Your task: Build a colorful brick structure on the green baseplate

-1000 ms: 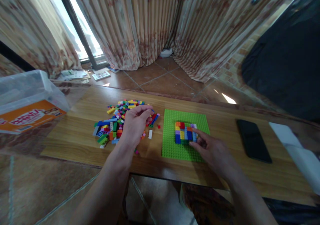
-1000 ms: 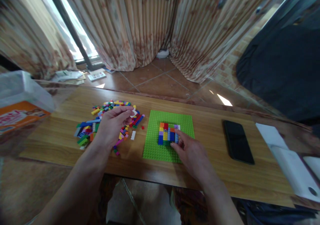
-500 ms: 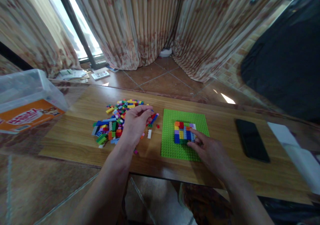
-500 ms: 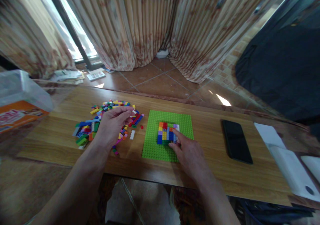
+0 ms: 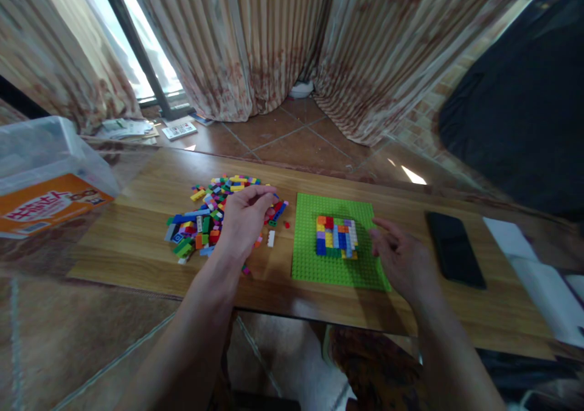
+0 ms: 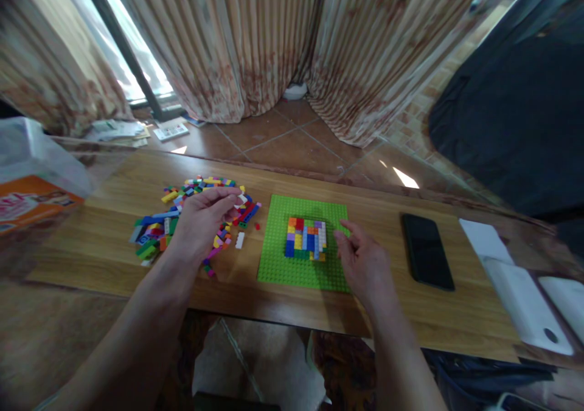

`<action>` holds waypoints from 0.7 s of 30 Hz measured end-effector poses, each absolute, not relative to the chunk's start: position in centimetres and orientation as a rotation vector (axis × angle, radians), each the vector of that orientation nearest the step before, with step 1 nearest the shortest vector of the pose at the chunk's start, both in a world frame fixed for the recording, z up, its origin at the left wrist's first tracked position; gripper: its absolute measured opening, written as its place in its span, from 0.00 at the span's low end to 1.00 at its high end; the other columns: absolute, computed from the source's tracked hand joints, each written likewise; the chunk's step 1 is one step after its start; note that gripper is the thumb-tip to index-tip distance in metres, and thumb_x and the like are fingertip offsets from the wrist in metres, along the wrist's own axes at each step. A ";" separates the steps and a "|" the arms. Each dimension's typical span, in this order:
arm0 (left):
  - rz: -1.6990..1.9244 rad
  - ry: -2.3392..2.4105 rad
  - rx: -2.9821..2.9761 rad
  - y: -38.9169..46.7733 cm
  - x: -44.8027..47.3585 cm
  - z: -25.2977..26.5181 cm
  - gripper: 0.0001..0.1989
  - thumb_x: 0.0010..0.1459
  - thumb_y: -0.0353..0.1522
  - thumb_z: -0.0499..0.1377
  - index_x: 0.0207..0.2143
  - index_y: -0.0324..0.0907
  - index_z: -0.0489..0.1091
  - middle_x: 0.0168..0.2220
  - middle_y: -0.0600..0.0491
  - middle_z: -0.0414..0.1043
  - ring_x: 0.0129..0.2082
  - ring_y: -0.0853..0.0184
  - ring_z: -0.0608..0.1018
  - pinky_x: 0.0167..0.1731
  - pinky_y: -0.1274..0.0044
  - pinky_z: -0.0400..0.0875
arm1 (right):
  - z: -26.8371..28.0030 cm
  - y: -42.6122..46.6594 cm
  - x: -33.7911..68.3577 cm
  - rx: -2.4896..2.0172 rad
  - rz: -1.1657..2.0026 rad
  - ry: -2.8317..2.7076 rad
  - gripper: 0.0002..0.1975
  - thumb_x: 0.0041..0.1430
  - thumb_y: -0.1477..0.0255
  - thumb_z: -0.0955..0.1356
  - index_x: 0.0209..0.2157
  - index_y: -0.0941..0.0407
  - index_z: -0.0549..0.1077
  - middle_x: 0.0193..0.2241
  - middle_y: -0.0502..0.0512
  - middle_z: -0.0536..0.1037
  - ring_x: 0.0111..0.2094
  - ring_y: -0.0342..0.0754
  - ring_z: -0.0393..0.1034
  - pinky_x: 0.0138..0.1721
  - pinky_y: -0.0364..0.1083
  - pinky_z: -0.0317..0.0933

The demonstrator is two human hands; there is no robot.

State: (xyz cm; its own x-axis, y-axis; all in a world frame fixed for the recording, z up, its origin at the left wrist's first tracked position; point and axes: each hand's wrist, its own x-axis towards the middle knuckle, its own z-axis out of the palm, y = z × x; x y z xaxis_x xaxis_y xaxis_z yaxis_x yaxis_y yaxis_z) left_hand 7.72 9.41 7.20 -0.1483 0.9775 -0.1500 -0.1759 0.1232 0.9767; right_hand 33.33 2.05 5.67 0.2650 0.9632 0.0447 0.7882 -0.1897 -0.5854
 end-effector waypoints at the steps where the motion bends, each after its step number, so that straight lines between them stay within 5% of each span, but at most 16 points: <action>1: 1.294 1.262 0.909 9.4 7.7 7.2 0.06 0.46 0.30 0.64 0.29 0.38 0.77 0.25 0.54 0.76 0.22 0.75 0.72 0.26 0.82 0.67 | 5.5 2.1 33.4 -2.064 0.431 -1.572 0.29 0.61 0.54 0.61 0.52 0.62 0.72 0.20 0.51 0.74 0.21 0.46 0.67 0.28 0.45 0.58; 12: 1.293 1.263 0.921 9.3 7.7 7.3 0.07 0.46 0.30 0.64 0.30 0.38 0.77 0.25 0.54 0.76 0.21 0.75 0.71 0.25 0.82 0.66 | 4.1 2.7 32.3 -2.252 0.465 -1.646 0.36 0.58 0.49 0.63 0.56 0.63 0.67 0.28 0.56 0.79 0.29 0.52 0.73 0.33 0.48 0.59; 21: 1.280 1.258 0.937 9.3 7.9 7.1 0.07 0.45 0.30 0.65 0.29 0.38 0.78 0.22 0.55 0.74 0.21 0.75 0.70 0.24 0.82 0.65 | 3.6 2.2 31.7 -2.232 0.401 -1.727 0.29 0.63 0.53 0.61 0.55 0.59 0.69 0.30 0.57 0.79 0.29 0.51 0.72 0.31 0.47 0.58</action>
State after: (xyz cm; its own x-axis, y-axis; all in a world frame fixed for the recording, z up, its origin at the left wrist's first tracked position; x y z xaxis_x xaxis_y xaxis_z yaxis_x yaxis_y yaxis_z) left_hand 7.90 9.29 7.11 -0.1305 0.9819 -0.1373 -0.1541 0.1167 0.9811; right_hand 31.67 2.23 3.62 0.2428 0.9692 -0.0417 0.8885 -0.2394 -0.3914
